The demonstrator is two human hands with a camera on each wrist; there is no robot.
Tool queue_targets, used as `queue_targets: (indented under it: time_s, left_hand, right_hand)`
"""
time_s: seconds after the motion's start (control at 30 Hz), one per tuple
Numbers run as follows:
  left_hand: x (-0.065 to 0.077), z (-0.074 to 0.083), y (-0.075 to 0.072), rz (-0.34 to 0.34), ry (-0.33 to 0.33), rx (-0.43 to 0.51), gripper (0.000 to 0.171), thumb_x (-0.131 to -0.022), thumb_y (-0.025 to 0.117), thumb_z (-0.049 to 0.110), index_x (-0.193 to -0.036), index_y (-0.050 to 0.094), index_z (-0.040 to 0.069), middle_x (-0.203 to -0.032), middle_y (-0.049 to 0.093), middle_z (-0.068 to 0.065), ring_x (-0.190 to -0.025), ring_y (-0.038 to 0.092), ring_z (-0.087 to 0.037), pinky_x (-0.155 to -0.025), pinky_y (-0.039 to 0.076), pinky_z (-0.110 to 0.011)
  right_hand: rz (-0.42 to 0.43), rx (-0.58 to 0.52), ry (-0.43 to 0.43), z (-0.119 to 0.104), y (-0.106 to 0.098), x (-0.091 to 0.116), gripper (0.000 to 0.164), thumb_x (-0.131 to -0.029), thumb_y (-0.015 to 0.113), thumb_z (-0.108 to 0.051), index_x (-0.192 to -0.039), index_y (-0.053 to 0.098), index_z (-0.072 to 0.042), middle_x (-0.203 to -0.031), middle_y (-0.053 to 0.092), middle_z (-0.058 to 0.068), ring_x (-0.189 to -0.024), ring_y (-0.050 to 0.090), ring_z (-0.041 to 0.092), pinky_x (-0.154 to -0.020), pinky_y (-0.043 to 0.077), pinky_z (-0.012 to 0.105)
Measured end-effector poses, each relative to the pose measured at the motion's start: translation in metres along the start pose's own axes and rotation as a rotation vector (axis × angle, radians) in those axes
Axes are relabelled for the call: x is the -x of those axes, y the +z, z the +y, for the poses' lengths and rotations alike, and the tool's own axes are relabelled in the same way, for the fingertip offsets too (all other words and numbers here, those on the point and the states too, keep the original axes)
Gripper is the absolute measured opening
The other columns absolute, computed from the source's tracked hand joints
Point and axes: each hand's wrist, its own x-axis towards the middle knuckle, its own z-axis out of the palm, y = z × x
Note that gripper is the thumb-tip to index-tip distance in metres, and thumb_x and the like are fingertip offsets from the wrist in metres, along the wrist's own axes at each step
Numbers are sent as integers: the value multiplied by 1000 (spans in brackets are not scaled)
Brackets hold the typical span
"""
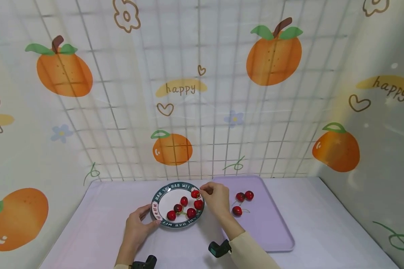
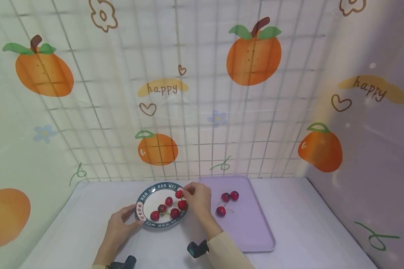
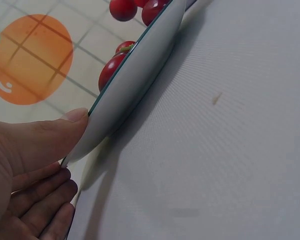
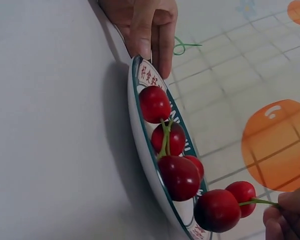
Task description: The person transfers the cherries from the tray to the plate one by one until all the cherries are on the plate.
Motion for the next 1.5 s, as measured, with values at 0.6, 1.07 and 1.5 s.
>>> queue_targets:
  time_s: [0.6,1.07,1.5]
  left_hand:
    - [0,0,1,12,10,5,74,-76,94,16,-142,62,3,-147,61,-19,-140,53,-41,-119,39,-60]
    - [-1,-1,0,3,3,6,71,-78,93,15,-141,63,3,-147,61,-19,-140,53,-42,-119,39,-60]
    - [0,0,0,2,11,5,71,-79,93,15,-141,63,3,-147,61,-20,-140,53,-42,-118,41,-59]
  right_hand:
    - [-16,5,64,7,23,4,5,-88,82,-3,-86,79,0,-73,74,2,-56,63,7,-53,55,21]
    - [-29,50,121,18,23,6,3,-87,84,-5,-87,81,-4,-78,75,2,-71,66,15,-65,59,30]
    - [-24,34,177,27,14,6,5,-90,82,-8,-86,81,-6,-78,74,1,-72,64,15,-65,56,30]
